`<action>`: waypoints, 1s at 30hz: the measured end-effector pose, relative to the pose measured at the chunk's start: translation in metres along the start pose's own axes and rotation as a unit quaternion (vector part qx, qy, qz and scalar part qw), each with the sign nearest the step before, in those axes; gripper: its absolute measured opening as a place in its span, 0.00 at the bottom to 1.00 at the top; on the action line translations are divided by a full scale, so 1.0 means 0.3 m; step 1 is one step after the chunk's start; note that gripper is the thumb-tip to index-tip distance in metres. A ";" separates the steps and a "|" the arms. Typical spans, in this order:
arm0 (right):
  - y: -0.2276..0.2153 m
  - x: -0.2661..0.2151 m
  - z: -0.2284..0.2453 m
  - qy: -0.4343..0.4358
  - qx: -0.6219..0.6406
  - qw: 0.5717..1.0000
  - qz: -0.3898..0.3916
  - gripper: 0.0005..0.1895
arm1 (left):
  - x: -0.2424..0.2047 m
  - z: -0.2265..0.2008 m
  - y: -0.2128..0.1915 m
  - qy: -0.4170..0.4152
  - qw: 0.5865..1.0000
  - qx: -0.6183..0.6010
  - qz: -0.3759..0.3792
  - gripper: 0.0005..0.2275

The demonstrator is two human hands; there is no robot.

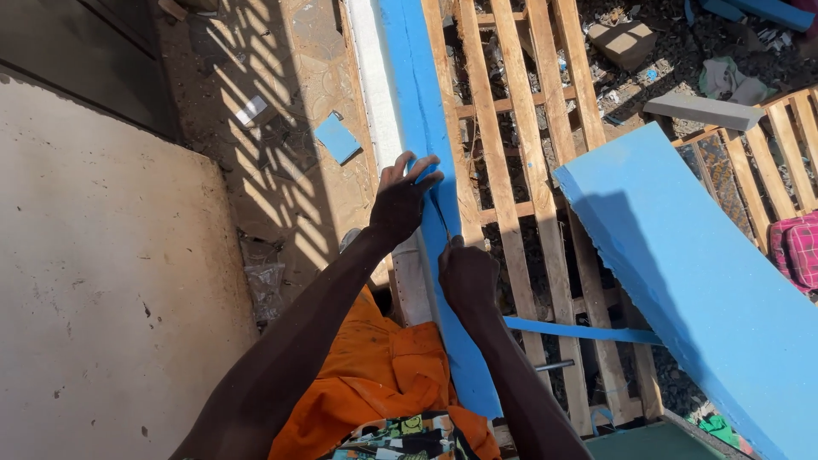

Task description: Cutting large sheets of blue upholstery foam using a long knife on a makeshift workbench made of pallets.

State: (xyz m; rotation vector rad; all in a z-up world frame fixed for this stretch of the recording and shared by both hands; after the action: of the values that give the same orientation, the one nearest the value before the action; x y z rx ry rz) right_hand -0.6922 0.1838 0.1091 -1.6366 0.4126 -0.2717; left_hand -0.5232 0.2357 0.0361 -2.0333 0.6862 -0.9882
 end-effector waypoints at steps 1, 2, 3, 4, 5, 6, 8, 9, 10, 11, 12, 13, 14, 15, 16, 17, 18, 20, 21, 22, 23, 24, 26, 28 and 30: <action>0.000 -0.064 0.003 0.008 0.000 1.000 0.017 0.23 | -0.009 0.018 0.006 0.011 1.000 0.021 0.006 0.18; 0.002 -0.128 0.008 0.016 -0.001 0.999 0.034 0.22 | -0.018 0.036 0.012 0.022 0.999 0.041 0.013 0.19; -0.009 -0.128 0.006 0.018 -0.002 0.999 0.033 0.22 | -0.012 0.035 0.017 0.024 0.999 0.040 0.012 0.19; -0.016 -0.129 0.001 0.014 -0.016 0.999 0.042 0.21 | -0.005 0.032 0.025 0.029 0.999 0.040 0.013 0.20; -0.021 -0.146 0.004 0.012 -0.029 0.998 0.054 0.20 | -0.013 0.025 0.033 0.036 0.998 0.038 0.018 0.21; 0.010 -0.117 0.011 0.016 -0.029 0.998 0.056 0.20 | -0.023 0.024 0.038 0.039 0.998 0.035 0.021 0.21; 0.068 -0.028 0.014 0.033 -0.004 0.999 0.015 0.23 | -0.018 0.036 0.062 0.045 0.996 0.066 0.035 0.21; 0.067 -0.037 0.007 0.035 -0.004 0.999 0.018 0.23 | -0.019 0.043 0.072 0.045 0.996 0.064 0.037 0.21; 0.063 -0.046 0.001 0.033 0.007 0.999 0.016 0.23 | -0.019 0.046 0.079 0.056 0.996 0.067 0.025 0.22; 0.057 -0.063 -0.001 0.033 0.020 0.999 0.017 0.23 | -0.026 0.046 0.081 0.068 0.995 0.069 0.015 0.23; 0.036 -0.157 -0.002 0.036 0.021 0.999 0.021 0.23 | -0.054 0.036 0.069 0.069 0.995 0.066 0.019 0.23; 0.021 -0.213 -0.008 0.036 0.017 0.998 0.045 0.23 | -0.040 0.044 0.060 0.068 0.996 0.058 0.011 0.23; 0.006 -0.269 -0.012 0.036 0.013 0.997 0.069 0.23 | -0.026 0.053 0.049 0.068 0.996 0.051 0.003 0.24; 0.010 -0.283 -0.023 0.035 0.012 0.997 0.065 0.23 | -0.010 0.048 0.049 0.069 0.996 0.052 -0.002 0.24; 0.018 -0.301 -0.037 0.038 0.020 0.997 0.066 0.23 | 0.004 0.040 0.050 0.077 0.995 0.067 -0.007 0.23; 0.025 -0.347 -0.041 0.044 0.032 0.996 0.075 0.23 | -0.012 0.022 0.049 0.085 0.993 0.079 -0.004 0.22; 0.030 -0.359 -0.035 0.045 0.034 0.995 0.078 0.23 | -0.027 -0.020 0.014 0.085 0.993 0.078 0.000 0.22; 0.052 -0.346 -0.045 0.048 0.035 0.995 0.086 0.24 | -0.008 -0.094 -0.047 0.074 0.990 0.112 -0.040 0.14; 0.058 -0.351 -0.047 0.049 0.038 0.994 0.084 0.24 | -0.020 -0.140 -0.068 0.077 0.990 0.114 -0.039 0.14; 0.062 -0.356 -0.051 0.052 0.046 0.995 0.066 0.25 | -0.033 -0.185 -0.085 0.068 0.996 0.051 -0.022 0.14; 0.065 -0.382 -0.051 0.055 0.055 0.996 0.053 0.26 | -0.068 -0.240 -0.102 0.055 0.998 -0.014 0.000 0.16; 0.064 -0.386 -0.045 0.055 0.059 0.995 0.057 0.26 | -0.092 -0.239 -0.094 0.054 0.998 -0.014 0.005 0.16; 0.052 -0.384 -0.040 0.054 0.052 0.996 0.046 0.25 | -0.132 -0.225 -0.078 -0.012 0.998 -0.067 0.013 0.12; 0.041 -0.319 -0.040 0.061 0.060 0.996 0.040 0.25 | -0.114 -0.198 -0.021 -0.007 0.997 -0.066 0.025 0.12; 0.061 -0.300 0.004 0.058 0.079 0.994 0.051 0.25 | -0.186 -0.172 -0.005 -0.018 0.997 -0.057 0.051 0.14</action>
State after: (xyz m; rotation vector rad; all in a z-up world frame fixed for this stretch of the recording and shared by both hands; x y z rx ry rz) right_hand -0.7750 0.2216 0.0969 -1.4450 0.5487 -0.3160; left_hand -0.5963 0.2565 0.0355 -2.0868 0.8372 -0.8694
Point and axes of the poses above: each hand's wrist, its own x-axis towards the middle knuckle, its own y-axis out of the palm, z = x × y, the point moved 4 cm from there along x, towards the middle knuckle, and after that the axes turned 9 degrees about -z, right-handed, at the moved point
